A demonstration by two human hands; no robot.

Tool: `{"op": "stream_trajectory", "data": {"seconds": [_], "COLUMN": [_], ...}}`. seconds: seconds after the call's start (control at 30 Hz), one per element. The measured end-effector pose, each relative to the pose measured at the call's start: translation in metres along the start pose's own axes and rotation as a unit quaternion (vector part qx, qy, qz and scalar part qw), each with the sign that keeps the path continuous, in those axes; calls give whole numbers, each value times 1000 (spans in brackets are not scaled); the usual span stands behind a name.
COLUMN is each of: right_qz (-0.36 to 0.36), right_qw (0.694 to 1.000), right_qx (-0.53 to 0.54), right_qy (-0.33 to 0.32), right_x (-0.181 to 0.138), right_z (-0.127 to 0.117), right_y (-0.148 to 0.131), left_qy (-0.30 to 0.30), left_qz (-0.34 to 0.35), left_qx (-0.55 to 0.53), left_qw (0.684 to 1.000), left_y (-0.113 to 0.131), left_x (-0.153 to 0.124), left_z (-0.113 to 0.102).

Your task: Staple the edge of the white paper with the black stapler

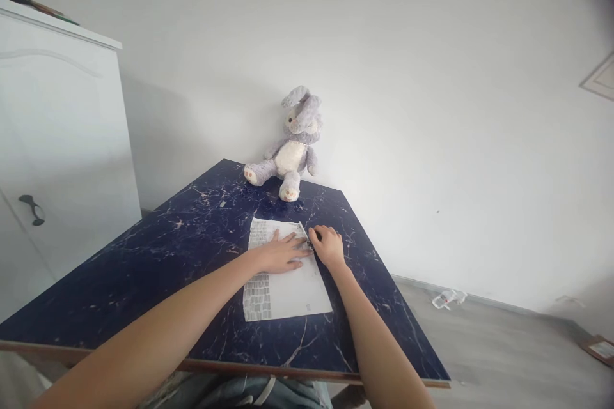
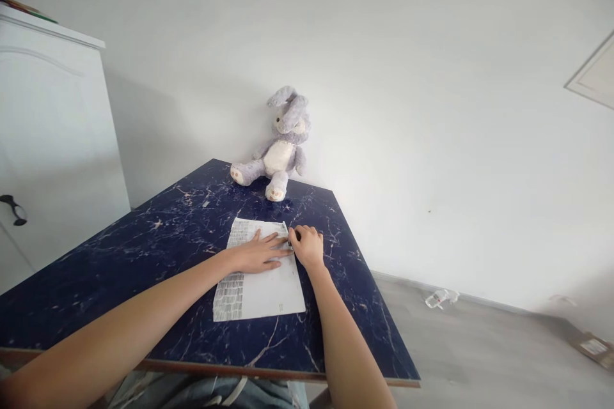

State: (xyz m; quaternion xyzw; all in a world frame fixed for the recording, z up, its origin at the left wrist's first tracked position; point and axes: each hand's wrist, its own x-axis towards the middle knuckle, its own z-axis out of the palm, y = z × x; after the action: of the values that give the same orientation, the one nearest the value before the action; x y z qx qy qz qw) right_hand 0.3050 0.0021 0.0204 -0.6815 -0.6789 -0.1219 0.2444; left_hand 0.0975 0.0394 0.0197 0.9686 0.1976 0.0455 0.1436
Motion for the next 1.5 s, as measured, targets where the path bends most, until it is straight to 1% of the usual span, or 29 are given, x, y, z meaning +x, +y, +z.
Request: {"op": "stream_trajectory", "data": {"seconds": [0.17, 0.33, 0.5, 0.87, 1.1, 1.33, 1.5], "right_qz": [-9, 4, 11, 3, -6, -20, -63], "right_qw": [999, 1000, 1000, 999, 999, 996, 991], "right_qx": [-39, -24, -9, -34, -44, -81, -113], "right_qy": [4, 12, 25, 32, 24, 8, -21], "right_x": [-2, -2, -1, -1, -3, -5, -5], "right_z": [0, -2, 2, 2, 2, 5, 4], "right_y": [-6, -9, -7, -11, -13, -16, -15], "left_qy": [-1, 10, 13, 2, 7, 12, 7], "left_qz": [-5, -4, -3, -7, -5, -4, -6], "left_qx": [2, -12, -19, -13, -12, -14, -2], "left_qw": [1000, 1000, 1000, 1000, 1000, 1000, 1000], "left_y": [-1, -2, -1, 1, 0, 0, 0], "left_x": [1, 2, 3, 3, 4, 3, 5], "left_z": [2, 5, 7, 6, 9, 9, 9]}}
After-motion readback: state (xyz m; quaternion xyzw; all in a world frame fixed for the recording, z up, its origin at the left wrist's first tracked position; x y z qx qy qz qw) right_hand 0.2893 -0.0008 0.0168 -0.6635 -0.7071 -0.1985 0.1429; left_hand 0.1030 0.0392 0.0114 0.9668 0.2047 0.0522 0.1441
